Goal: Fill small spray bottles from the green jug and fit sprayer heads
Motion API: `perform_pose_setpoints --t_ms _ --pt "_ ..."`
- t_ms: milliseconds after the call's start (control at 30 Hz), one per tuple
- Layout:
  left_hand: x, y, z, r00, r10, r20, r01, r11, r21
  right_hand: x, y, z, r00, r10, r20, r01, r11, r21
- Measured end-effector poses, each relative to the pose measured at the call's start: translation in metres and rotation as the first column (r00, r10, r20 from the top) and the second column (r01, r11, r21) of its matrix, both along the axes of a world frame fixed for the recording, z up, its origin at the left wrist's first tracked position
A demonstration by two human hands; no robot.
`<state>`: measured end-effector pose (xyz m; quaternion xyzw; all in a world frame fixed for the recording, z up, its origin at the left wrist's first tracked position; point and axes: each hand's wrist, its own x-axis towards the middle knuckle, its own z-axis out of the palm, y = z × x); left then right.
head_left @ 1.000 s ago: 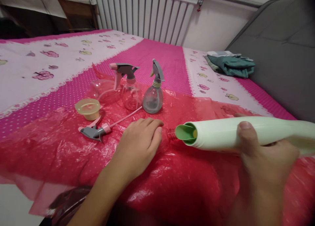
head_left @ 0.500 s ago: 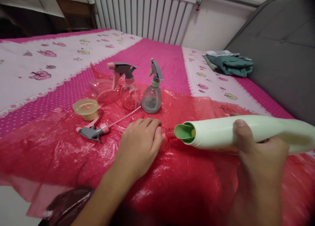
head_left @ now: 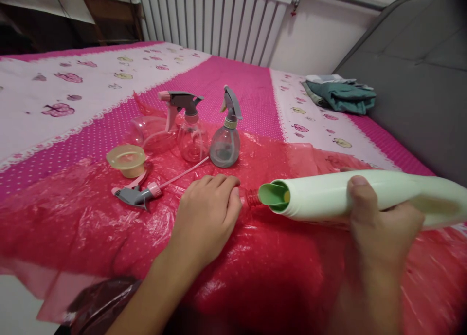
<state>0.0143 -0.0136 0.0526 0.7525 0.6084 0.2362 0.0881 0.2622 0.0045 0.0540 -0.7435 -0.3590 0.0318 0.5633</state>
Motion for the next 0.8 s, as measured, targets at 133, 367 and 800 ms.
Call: perform_pose_setpoints --t_ms 133,367,800 --pt "0.0004 0.0 -0.0011 1.0 0.002 0.003 -0.002 1.0 0.004 0.0018 -0.0015 -0.0025 0.999 0.033 0.018 -0.033 0.999 0.001" --pt "0.0002 -0.0007 -0.0023 1.0 0.007 0.011 -0.007 1.0 0.019 0.006 -0.0016 -0.0055 0.999 0.036 0.015 -0.036 0.999 -0.004" --pt "0.0006 -0.0006 -0.0033 1.0 0.009 0.002 -0.009 0.999 0.044 0.0042 -0.0005 -0.0029 1.0 0.022 -0.011 -0.022 1.0 0.002"
